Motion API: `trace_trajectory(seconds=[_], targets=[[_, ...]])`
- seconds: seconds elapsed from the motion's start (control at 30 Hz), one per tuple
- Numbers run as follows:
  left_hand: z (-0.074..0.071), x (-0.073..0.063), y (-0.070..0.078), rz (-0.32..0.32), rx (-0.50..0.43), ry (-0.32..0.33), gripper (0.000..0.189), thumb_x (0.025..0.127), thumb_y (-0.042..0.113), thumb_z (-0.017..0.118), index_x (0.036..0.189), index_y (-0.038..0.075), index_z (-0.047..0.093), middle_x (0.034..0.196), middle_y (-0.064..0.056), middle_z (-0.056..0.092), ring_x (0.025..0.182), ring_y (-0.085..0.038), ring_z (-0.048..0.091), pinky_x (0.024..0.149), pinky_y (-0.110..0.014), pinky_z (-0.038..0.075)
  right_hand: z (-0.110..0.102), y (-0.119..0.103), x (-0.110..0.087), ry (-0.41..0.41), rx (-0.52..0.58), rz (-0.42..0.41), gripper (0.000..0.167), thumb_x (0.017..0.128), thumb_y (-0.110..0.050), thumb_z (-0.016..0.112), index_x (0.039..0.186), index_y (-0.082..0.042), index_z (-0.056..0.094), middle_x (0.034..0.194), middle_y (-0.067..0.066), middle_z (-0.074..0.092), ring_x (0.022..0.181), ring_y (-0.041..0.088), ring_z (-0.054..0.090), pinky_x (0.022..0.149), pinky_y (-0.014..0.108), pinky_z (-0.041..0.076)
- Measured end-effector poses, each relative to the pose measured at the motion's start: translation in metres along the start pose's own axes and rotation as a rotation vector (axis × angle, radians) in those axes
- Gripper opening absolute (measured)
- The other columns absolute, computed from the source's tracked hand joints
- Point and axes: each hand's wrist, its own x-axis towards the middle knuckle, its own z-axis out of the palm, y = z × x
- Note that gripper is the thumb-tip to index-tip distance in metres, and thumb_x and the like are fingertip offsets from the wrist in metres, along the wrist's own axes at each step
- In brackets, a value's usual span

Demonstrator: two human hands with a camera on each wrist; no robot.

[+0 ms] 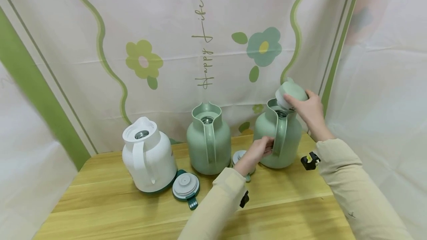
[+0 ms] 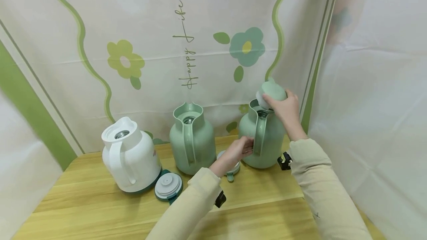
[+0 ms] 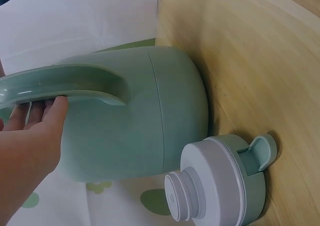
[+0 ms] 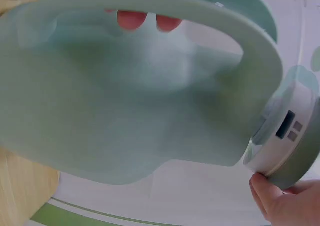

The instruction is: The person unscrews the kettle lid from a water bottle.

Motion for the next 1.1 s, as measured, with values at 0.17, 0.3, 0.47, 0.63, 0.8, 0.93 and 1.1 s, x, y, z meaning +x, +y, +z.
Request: trace_trajectory(seconds=[0.17,0.3,0.47,0.63,0.8,0.93,1.1], targets=[[0.001,0.000,-0.001,-0.017,-0.029,0.016,0.046,0.103,0.033,0.037,0.138,0.007,0.049,0.143,-0.011,0.050,0.134,-0.025,0.047,0.112,-0.037,0.040,-0.006,0.010,-0.005,0.001,0.119,0.056,0.088,0.086,-0.063,0.053,0.146,-0.001,0.035,0.145,0.021,0.042,0.116,0.023,0.048,0.099,0.037,0.044],[0.000,-0.001,-0.003,-0.017,-0.031,0.024,0.044,0.103,0.033,0.038,0.138,0.008,0.051,0.142,-0.010,0.052,0.133,-0.024,0.048,0.112,-0.037,0.041,-0.013,0.017,-0.010,-0.070,0.301,0.128,0.090,0.089,-0.060,0.049,0.150,0.000,0.023,0.153,0.023,0.027,0.131,0.024,0.043,0.114,0.034,0.037],[-0.002,-0.001,-0.004,0.003,-0.024,0.009,0.043,0.103,0.034,0.039,0.136,0.010,0.053,0.140,-0.008,0.053,0.132,-0.023,0.050,0.112,-0.037,0.041,-0.023,0.030,-0.014,-0.140,0.558,0.211,0.096,0.090,-0.057,0.050,0.151,0.004,0.008,0.160,0.021,0.004,0.147,0.034,0.013,0.119,0.037,0.020],[-0.002,0.000,-0.006,0.016,-0.009,-0.007,0.045,0.102,0.035,0.039,0.137,0.009,0.051,0.141,-0.009,0.053,0.132,-0.024,0.049,0.112,-0.037,0.040,-0.032,0.046,-0.015,-0.170,0.710,0.277,0.097,0.090,-0.056,0.051,0.152,-0.002,0.000,0.161,0.014,-0.004,0.149,0.029,0.005,0.120,0.033,0.014],[-0.003,0.000,-0.005,0.012,-0.009,-0.005,0.046,0.102,0.036,0.040,0.137,0.009,0.052,0.141,-0.009,0.053,0.132,-0.024,0.050,0.112,-0.037,0.040,-0.037,0.064,-0.018,-0.194,0.791,0.334,0.097,0.089,-0.055,0.052,0.153,-0.012,-0.006,0.162,0.007,-0.001,0.150,0.025,-0.001,0.121,0.028,0.012],[-0.003,0.000,-0.006,0.003,-0.012,-0.013,0.045,0.102,0.038,0.041,0.136,0.011,0.053,0.140,-0.006,0.054,0.131,-0.022,0.050,0.112,-0.036,0.040,-0.037,0.080,-0.021,-0.214,0.818,0.377,0.099,0.090,-0.055,0.051,0.152,-0.012,-0.012,0.159,0.001,0.003,0.150,0.022,-0.001,0.118,0.024,0.014],[-0.004,0.000,-0.006,0.021,-0.020,-0.049,0.045,0.103,0.037,0.040,0.138,0.011,0.050,0.142,-0.007,0.052,0.133,-0.022,0.048,0.113,-0.036,0.039,-0.035,0.105,-0.025,-0.228,0.843,0.455,0.099,0.091,-0.055,0.047,0.150,-0.011,-0.020,0.158,0.007,0.003,0.150,0.020,0.006,0.113,0.020,0.021]])
